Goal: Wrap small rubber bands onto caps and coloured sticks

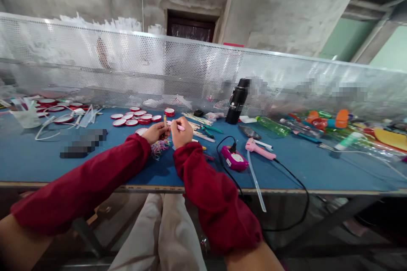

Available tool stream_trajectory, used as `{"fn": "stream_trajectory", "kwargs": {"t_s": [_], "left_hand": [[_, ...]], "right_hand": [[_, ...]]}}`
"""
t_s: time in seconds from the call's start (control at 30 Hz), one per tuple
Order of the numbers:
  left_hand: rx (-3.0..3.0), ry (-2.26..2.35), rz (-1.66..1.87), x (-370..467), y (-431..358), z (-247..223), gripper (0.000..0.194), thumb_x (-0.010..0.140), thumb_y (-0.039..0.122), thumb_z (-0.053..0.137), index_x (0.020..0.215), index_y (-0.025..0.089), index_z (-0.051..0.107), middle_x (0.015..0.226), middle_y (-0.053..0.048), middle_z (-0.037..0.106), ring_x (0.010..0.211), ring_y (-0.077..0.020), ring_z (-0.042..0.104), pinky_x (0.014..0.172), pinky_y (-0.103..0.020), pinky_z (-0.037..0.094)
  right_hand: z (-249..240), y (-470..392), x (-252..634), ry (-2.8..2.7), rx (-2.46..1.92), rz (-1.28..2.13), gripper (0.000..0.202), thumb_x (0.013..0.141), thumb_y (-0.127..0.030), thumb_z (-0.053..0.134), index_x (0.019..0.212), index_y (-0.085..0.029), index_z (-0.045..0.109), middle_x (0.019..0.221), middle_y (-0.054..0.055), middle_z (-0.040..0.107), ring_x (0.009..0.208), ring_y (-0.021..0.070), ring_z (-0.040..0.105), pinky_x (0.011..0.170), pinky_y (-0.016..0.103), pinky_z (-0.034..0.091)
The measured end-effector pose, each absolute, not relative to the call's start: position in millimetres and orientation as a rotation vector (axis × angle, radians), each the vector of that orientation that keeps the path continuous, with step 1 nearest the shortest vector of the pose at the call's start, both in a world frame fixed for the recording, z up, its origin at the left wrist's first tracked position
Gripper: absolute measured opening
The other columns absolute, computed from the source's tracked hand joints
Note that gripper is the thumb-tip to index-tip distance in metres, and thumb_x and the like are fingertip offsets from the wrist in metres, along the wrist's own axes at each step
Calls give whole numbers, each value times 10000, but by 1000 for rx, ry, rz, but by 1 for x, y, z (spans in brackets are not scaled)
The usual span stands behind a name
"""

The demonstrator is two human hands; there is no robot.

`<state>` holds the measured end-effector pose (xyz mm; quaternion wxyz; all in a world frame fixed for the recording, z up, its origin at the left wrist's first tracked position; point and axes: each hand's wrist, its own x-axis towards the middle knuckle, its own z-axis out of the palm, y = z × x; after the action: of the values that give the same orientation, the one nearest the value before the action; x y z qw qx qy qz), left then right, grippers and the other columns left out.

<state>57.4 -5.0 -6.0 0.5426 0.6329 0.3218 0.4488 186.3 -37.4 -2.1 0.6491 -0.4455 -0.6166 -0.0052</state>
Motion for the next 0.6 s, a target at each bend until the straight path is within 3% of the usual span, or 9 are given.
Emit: {"fn": "stream_trajectory", "kwargs": {"t_s": [0.6], "left_hand": [[1492, 768, 1077, 57, -1, -8, 110, 838, 201, 590, 763, 129, 554, 575, 18, 555, 446, -73, 475, 451, -200, 324]], "right_hand": [[-3, -36, 186, -1383, -1025, -32, 256, 873, -365, 504, 671, -209, 508, 642, -14, 591, 608, 136, 522, 624, 261, 396]]}}
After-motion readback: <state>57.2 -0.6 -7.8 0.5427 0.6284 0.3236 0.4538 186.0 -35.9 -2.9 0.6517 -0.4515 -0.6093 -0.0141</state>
